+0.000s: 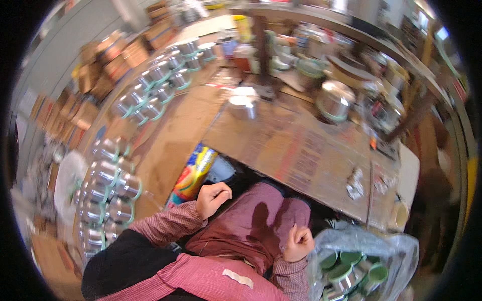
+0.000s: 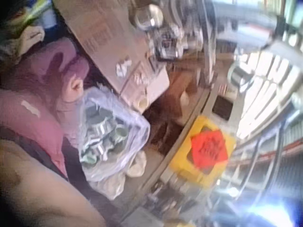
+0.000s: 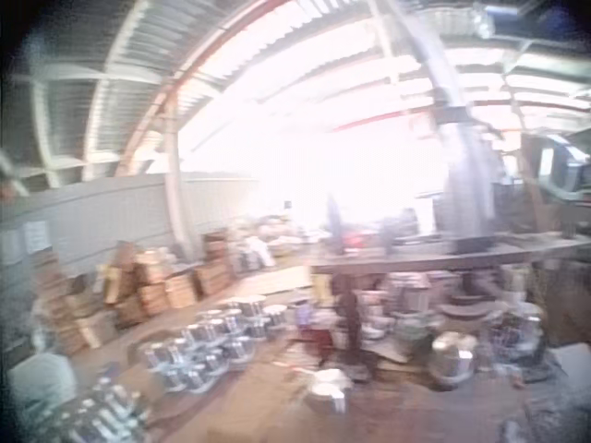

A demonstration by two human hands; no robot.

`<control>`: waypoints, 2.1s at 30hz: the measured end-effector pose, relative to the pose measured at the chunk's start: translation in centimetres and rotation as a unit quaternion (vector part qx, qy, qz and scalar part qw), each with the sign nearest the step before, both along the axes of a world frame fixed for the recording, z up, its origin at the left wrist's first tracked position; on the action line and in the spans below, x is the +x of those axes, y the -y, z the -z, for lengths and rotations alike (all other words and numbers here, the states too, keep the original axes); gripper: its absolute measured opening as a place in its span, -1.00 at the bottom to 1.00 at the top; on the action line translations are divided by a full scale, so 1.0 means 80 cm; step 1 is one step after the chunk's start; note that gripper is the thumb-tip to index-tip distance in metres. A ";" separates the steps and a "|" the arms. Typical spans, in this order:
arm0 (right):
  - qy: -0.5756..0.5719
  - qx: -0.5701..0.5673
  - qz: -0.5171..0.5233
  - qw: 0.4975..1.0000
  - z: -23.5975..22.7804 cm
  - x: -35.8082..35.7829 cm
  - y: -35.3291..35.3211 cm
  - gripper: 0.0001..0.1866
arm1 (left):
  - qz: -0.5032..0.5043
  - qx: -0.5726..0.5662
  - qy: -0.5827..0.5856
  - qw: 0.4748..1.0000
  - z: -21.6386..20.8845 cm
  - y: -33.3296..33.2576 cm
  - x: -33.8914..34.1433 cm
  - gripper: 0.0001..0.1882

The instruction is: The person repeatedly picks up metal cups from a plastic bag, places them on a press machine, and then moves them to a stack on the table. The process is repeated continuously throughout the clip.

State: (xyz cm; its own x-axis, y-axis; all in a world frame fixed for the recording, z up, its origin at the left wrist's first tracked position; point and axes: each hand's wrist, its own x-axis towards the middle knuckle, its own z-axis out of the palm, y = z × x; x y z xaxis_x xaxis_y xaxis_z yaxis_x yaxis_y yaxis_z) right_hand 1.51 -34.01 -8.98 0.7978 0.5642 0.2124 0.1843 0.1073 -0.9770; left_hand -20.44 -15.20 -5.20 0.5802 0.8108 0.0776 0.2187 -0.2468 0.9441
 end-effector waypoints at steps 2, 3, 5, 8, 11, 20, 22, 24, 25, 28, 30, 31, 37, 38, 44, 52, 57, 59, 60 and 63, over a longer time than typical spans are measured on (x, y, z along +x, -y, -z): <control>0.028 -0.019 -0.067 0.997 0.001 -0.025 -0.008 -0.50 | -0.042 0.067 -0.007 0.997 -0.004 -0.015 -0.037 -0.85; 0.008 -0.016 -0.091 0.996 0.003 -0.034 -0.011 -0.49 | -0.066 0.095 -0.017 0.993 -0.008 -0.027 -0.054 -0.84; -0.023 -0.019 -0.135 0.990 0.007 -0.046 -0.010 -0.50 | -0.151 0.092 -0.068 0.982 -0.018 -0.065 -0.103 -0.82; -0.068 -0.022 -0.135 0.988 0.013 -0.049 -0.006 -0.52 | -0.204 0.096 -0.103 0.969 -0.037 -0.140 -0.189 -0.88; -0.101 -0.029 -0.101 0.989 0.015 -0.040 -0.002 -0.54 | -0.262 0.151 -0.143 0.942 -0.052 -0.229 -0.270 -0.83; -0.099 -0.043 -0.090 0.990 0.026 -0.038 0.002 -0.54 | -0.397 -0.050 -0.607 0.686 -0.168 -0.308 -0.526 0.06; -0.097 -0.063 -0.104 0.988 0.033 -0.045 0.000 -0.55 | -0.370 -0.050 -0.595 0.711 -0.154 -0.305 -0.547 0.12; -0.133 -0.059 -0.136 0.980 0.039 -0.049 -0.002 -0.55 | -0.385 0.007 -0.589 0.711 -0.133 -0.301 -0.548 0.19; -0.135 -0.066 -0.134 0.980 0.041 -0.051 -0.003 -0.56 | -0.394 0.042 -0.556 0.730 -0.129 -0.297 -0.544 0.17; -0.166 -0.035 -0.122 0.978 0.038 -0.048 -0.007 -0.55 | -0.388 0.146 -0.431 0.801 -0.144 -0.285 -0.497 0.13; -0.158 -0.022 -0.119 0.980 0.032 -0.044 -0.011 -0.55 | -0.305 0.240 -0.333 0.859 -0.165 -0.270 -0.439 0.03; -0.161 -0.012 -0.117 0.980 0.028 -0.042 -0.014 -0.55 | -0.260 0.271 -0.281 0.883 -0.175 -0.264 -0.405 -0.01; -0.068 -0.047 -0.113 0.990 0.009 -0.040 -0.025 -0.55 | -0.080 0.306 -0.162 0.935 -0.195 -0.229 -0.185 0.02; -0.093 -0.053 -0.111 0.988 0.009 -0.043 -0.027 -0.56 | -0.038 0.314 -0.165 0.934 -0.192 -0.222 -0.150 0.02; -0.096 -0.042 -0.095 0.990 -0.002 -0.030 -0.034 -0.58 | 0.157 0.368 -0.203 0.894 -0.150 -0.175 0.034 0.06; 0.001 -0.007 -0.031 1.000 -0.058 0.036 -0.077 -0.59 | 0.141 0.309 -0.095 0.936 -0.066 -0.160 0.113 0.11; -0.071 0.132 -0.023 0.988 -0.074 0.128 -0.167 -0.68 | 0.048 0.037 0.069 0.996 -0.019 -0.147 0.113 0.37; -0.045 0.162 -0.020 0.986 -0.073 0.167 -0.212 -0.37 | 0.048 0.058 0.088 0.993 -0.018 -0.145 0.118 0.40; -0.027 0.118 0.031 0.992 -0.072 0.185 -0.235 -0.26 | 0.042 0.058 0.094 0.993 -0.022 -0.144 0.121 0.41; 0.074 0.055 0.114 0.989 -0.072 0.229 -0.303 0.10 | 0.029 0.014 0.177 0.984 -0.046 -0.148 0.145 0.43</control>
State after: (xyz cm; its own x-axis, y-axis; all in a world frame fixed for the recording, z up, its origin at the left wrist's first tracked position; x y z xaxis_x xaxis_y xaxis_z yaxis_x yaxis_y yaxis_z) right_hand 19.80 -9.76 -3.25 0.8572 0.3402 0.3866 0.3561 0.1507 -0.9222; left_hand -8.81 -3.35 -1.54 0.5576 0.7721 0.3049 -0.1380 -0.2760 0.9512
